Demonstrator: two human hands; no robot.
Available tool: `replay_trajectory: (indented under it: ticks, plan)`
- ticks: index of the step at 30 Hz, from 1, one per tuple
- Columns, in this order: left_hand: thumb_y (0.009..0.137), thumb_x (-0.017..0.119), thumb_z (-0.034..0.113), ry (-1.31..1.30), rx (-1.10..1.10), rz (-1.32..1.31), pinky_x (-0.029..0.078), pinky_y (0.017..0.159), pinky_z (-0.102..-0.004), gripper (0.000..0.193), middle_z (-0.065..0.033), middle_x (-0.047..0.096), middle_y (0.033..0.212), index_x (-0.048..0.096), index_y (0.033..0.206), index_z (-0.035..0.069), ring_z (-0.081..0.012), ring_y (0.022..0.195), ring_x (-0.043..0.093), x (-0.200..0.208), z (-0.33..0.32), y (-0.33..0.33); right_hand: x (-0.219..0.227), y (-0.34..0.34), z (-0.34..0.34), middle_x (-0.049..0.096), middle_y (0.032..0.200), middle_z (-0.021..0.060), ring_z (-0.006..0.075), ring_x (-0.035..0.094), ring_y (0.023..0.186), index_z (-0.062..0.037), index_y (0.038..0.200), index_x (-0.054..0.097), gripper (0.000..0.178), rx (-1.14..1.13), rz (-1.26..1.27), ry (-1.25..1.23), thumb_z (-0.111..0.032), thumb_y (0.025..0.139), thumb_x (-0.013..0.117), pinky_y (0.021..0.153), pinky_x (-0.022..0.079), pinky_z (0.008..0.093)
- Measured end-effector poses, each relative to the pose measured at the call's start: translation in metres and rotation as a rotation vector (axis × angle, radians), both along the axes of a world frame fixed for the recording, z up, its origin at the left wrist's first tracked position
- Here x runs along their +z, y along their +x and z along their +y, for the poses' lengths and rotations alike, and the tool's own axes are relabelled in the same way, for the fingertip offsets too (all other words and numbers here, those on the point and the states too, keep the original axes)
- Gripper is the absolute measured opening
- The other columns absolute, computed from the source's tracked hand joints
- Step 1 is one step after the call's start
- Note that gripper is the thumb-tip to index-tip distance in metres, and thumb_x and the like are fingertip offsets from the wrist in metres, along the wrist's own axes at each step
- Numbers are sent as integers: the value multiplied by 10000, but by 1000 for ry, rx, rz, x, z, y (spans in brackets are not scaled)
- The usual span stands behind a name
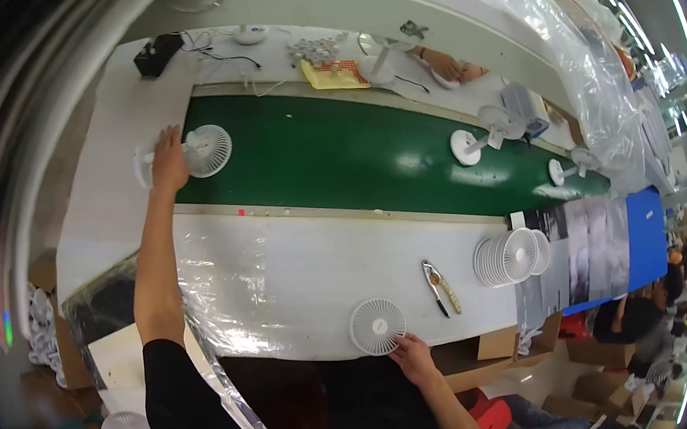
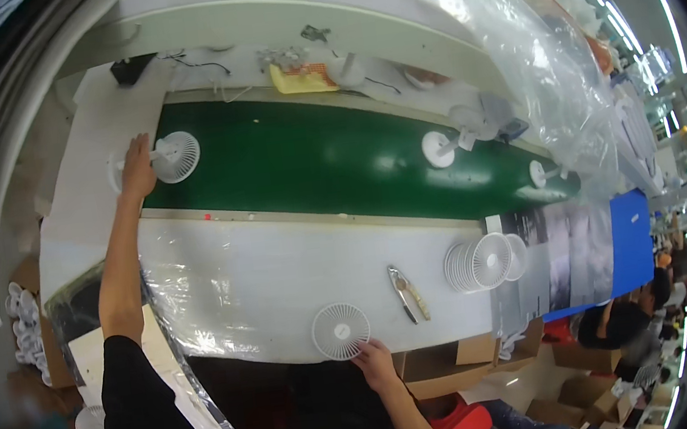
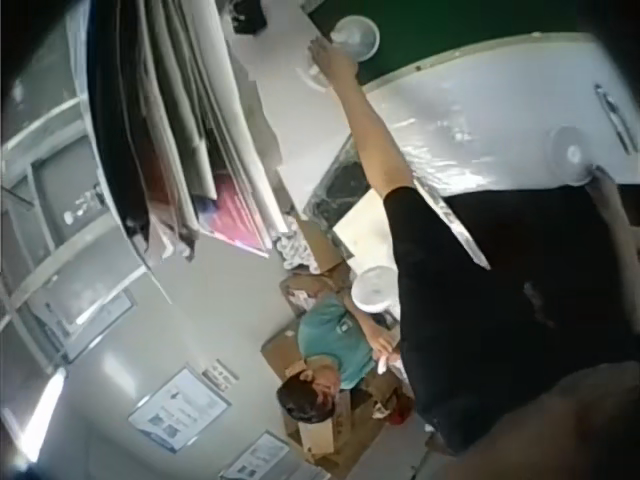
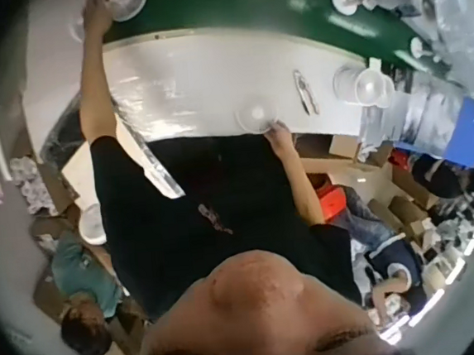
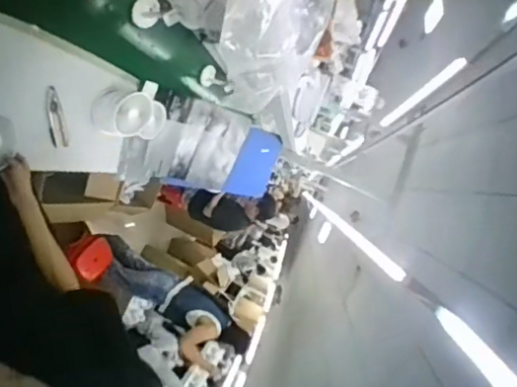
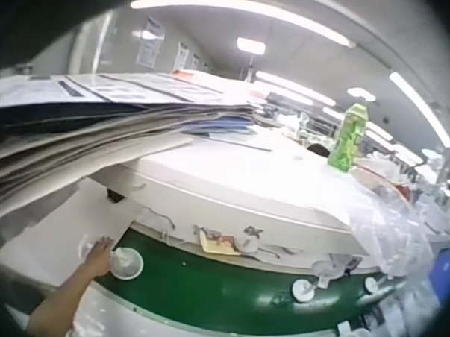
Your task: Assembling and inspecting small portable electric fans at a workbench.
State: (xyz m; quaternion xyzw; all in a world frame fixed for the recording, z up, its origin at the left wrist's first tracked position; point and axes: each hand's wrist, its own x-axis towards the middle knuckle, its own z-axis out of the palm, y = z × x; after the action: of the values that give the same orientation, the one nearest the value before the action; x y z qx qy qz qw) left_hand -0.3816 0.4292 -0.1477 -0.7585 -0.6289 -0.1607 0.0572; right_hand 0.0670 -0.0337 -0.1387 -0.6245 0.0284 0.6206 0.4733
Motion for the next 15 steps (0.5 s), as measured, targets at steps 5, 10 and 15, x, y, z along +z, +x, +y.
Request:
replay_trajectory:
  ticks: [5, 10, 15]
  plan:
    - [788, 579, -2, -306, 64, 248, 460, 936, -397, 456, -151, 548, 1264, 528, 1240, 27, -356, 1114, 544, -7, -5, 35, 12, -7, -26, 606, 907, 120, 205, 618, 852, 3, 1040, 571, 152, -184, 60, -101, -34, 893, 575, 783, 523, 300]
    - [820, 604, 21, -373, -163, -74, 486, 828, -380, 379, -139, 584, 1161, 569, 1197, 20, -313, 920, 582, 35, -74, 74, 23, 8, 3, 623, 1013, 108, 195, 618, 943, 11, 1162, 536, 245, -75, 72, -35, -33, 922, 542, 851, 510, 318]
    - [883, 615, 78, -365, -206, -960, 470, 709, -298, 288, -95, 622, 928, 573, 1150, -22, -184, 726, 550, 100, -162, 108, 93, 36, 43, 626, 1066, 108, 192, 609, 976, -3, 1194, 547, 279, -7, 121, 288, -7, 919, 502, 879, 484, 299]
